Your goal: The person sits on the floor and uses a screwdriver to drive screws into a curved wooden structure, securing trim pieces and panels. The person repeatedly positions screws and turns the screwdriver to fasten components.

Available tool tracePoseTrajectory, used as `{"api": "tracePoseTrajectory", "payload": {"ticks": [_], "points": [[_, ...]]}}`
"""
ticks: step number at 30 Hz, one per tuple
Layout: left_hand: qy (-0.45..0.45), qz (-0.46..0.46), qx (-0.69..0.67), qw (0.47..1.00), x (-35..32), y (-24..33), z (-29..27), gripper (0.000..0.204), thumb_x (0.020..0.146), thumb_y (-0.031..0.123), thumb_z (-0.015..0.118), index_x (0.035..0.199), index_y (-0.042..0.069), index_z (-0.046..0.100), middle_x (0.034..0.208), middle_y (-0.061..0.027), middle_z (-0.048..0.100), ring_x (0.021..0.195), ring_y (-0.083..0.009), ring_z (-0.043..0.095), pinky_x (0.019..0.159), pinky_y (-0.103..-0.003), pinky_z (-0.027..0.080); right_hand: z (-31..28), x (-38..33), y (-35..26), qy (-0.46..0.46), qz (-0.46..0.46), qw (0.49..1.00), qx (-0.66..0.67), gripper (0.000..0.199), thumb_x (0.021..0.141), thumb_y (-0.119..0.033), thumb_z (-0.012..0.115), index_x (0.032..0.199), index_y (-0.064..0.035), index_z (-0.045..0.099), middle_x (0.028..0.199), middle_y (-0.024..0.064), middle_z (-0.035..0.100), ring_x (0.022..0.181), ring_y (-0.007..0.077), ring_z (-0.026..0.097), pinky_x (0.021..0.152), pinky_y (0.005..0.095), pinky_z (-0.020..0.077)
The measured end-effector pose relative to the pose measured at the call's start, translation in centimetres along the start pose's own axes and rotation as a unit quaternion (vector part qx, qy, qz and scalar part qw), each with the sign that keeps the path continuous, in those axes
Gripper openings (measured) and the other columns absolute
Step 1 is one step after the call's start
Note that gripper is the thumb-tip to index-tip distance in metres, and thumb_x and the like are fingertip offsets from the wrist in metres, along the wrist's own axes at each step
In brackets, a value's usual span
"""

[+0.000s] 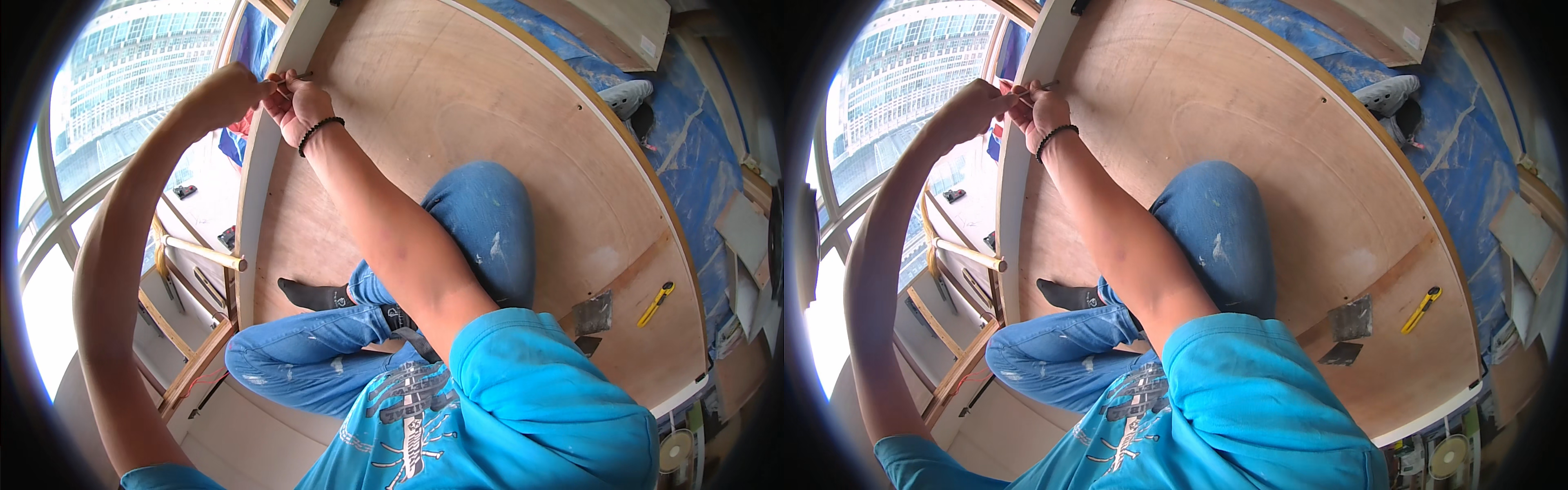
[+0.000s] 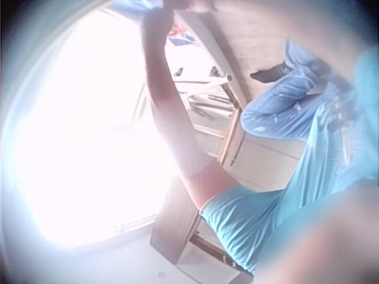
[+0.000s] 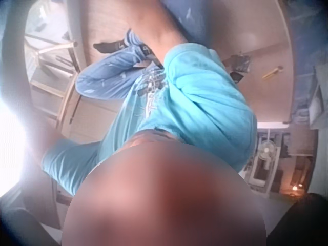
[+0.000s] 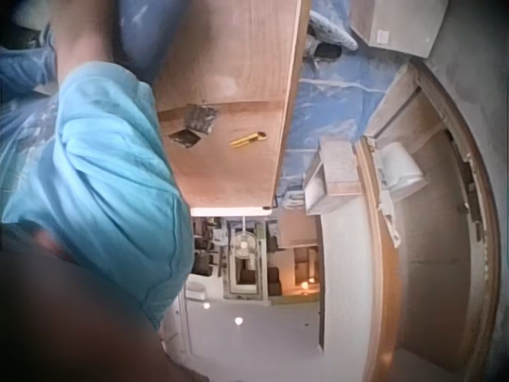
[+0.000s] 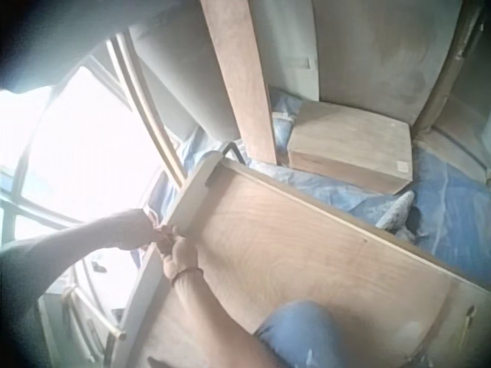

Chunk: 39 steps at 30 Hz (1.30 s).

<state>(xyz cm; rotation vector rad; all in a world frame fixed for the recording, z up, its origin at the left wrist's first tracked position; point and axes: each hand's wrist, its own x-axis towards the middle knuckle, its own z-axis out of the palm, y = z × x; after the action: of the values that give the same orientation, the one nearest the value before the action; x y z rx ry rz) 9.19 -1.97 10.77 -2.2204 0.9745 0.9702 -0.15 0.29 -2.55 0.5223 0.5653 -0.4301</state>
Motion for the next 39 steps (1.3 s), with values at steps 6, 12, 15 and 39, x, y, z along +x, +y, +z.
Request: {"api": "tracePoseTrajectory", "payload": {"ticks": [6, 12, 15, 39], "points": [[0.250, 0.226, 0.393, 0.855, -2.1, 0.2, 2.0, 0.016, 0.085, 0.019, 0.074, 0.086, 0.004, 0.076, 0.074, -0.0144, 0.074, 0.070, -0.0280, 0.075, 0.068, -0.038, 0.060, 0.3, 0.9, -0.3, -0.027, -0.010, 1.000, 0.011, 0.020, 0.111, -0.018, 0.048, 0.099, -0.0048, 0.059, 0.091, 0.0047, 0.064, 0.079, 0.0165, 0.062, 0.076, 0.0334, 0.0575], [-0.014, -0.063, -0.178, 0.982, -1.8, 0.6, 0.3, 0.045, 0.101, 0.048, 0.066, 0.101, 0.002, 0.071, 0.063, -0.0020, 0.062, 0.051, -0.0111, 0.060, 0.041, -0.026, 0.041, -0.1, 2.1, -0.2, 0.022, 0.008, 1.000, 0.018, 0.033, 0.114, -0.019, 0.037, 0.098, -0.0012, 0.060, 0.088, 0.0138, 0.070, 0.069, 0.0204, 0.070, 0.064, 0.0315, 0.0660], [-0.091, -0.092, -0.338, 0.932, -1.9, 0.4, 0.2, 0.053, 0.099, 0.058, 0.064, 0.089, 0.006, 0.070, 0.059, 0.0041, 0.051, 0.047, -0.0024, 0.045, 0.038, -0.020, 0.028, -1.0, 2.4, -0.3, -0.037, 0.004, 0.999, -0.011, 0.026, 0.113, -0.019, 0.041, 0.100, -0.0027, 0.057, 0.093, 0.0109, 0.067, 0.074, 0.0204, 0.067, 0.071, 0.0373, 0.0639], [0.255, 0.108, -0.008, 0.961, -16.3, -4.4, 3.7, 0.043, 0.103, 0.042, 0.063, 0.096, -0.001, 0.069, 0.067, -0.0181, 0.061, 0.057, -0.0287, 0.057, 0.062, -0.044, 0.046, -6.3, 0.7, -3.1, 0.080, -0.371, 0.120, -0.917, 0.031, 0.098, -0.035, 0.062, 0.123, -0.0216, 0.073, 0.137, 0.0140, 0.049, 0.130, 0.0368, 0.041, 0.108, 0.0572, 0.0323]]}}
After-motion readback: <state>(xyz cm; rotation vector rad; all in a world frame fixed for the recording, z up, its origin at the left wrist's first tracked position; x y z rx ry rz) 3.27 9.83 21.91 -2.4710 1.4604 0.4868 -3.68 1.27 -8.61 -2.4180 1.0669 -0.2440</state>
